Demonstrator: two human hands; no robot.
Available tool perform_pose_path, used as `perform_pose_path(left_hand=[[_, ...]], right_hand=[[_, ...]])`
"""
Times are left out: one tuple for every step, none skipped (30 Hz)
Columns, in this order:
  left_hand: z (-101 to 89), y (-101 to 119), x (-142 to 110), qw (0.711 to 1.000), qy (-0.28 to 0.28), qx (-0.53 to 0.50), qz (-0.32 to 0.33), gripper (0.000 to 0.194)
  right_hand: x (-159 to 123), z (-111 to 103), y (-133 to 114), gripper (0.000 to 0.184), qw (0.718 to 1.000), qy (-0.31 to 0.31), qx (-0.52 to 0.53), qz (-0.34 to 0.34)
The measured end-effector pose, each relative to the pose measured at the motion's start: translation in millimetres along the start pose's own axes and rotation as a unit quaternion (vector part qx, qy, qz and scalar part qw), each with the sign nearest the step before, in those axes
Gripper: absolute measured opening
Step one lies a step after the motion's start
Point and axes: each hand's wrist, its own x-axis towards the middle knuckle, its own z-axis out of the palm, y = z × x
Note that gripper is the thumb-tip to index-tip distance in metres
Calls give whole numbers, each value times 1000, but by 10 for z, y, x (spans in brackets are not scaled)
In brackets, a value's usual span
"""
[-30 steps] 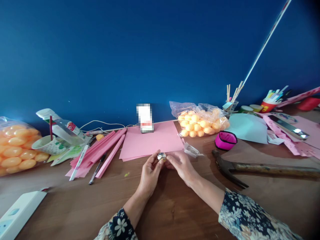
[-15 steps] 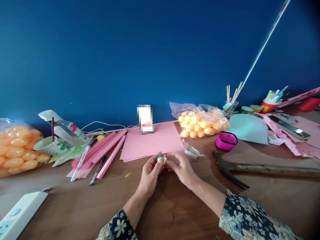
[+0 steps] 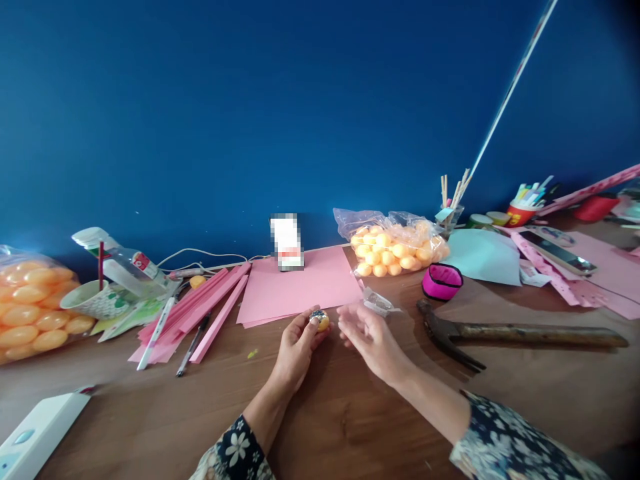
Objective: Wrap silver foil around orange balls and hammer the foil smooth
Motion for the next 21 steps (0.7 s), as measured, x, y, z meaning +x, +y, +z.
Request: perform_pose_path(left_hand=[[-4,2,-4,1000,-3,-7,-2,35],[-7,2,-9,1000,-5,-14,-3,35],[-8,0,-15,1000,-8,-19,-3,34],[-8,-2,-20,1000,-12,-22,-3,34],[-5,-3,-26,1000,-13,-23,-1,33],[-1,-4,-30,1000,-12,-22,1,33],[4,-3,-33,1000,-10,-20,2,33],[9,0,-35,1000,-8,-16,3,33],[14,3,-37,1000,-7,-14,4,34],[17,7,-39,1000,-7,-12,4,34],[19,10,-41,1000,-8,-11,4,34],[18,12,-44,1000,-11,-12,5,35],[16,13,-46,1000,-14,-13,7,35],[12,12,-49,1000,-17,-16,9,35],[8,11,-52,1000,-20,-19,12,35],[3,9,-54,999,-24,-23,13,35],[-1,8,-57,999,-27,-28,14,35],[-4,8,-59,999,-30,-33,14,35],[-5,10,-62,999,-32,-37,12,35],[-4,13,-64,999,-34,-40,11,35],[-2,17,-66,999,-34,-40,10,34]], right_hand=[[-72,-103,-76,22,999,-4,-35,-15],[-146,-237,-141,22,996,4,-84,-32],[-217,-404,-186,22,989,17,-142,-46],[-283,-602,-205,21,977,32,-203,-54],[-342,-826,-196,21,962,57,-262,-55],[-392,-1067,-158,21,940,89,-325,-57],[-437,-1314,-97,22,912,111,-391,-61],[-478,-1554,-18,22,879,116,-459,-53],[-518,-1775,72,23,847,102,-521,-36],[-558,-1964,162,25,819,78,-568,-26],[-599,-2112,246,26,796,53,-602,-27],[-637,-2214,317,29,778,32,-626,-38],[-670,-2271,368,32,759,20,-648,-53],[-695,-2286,398,35,740,14,-669,-63],[-709,-2268,407,37,722,11,-688,-69],[-712,-2227,396,39,705,7,-706,-71],[-704,-2173,370,39,691,1,-720,-69],[-690,-2115,335,39,682,-9,-728,-65],[-675,-2058,296,39,680,-21,-731,-60],[-662,-2008,260,37,682,-24,-729,-55],[-657,-1965,228,35,691,-17,-721,-48]])
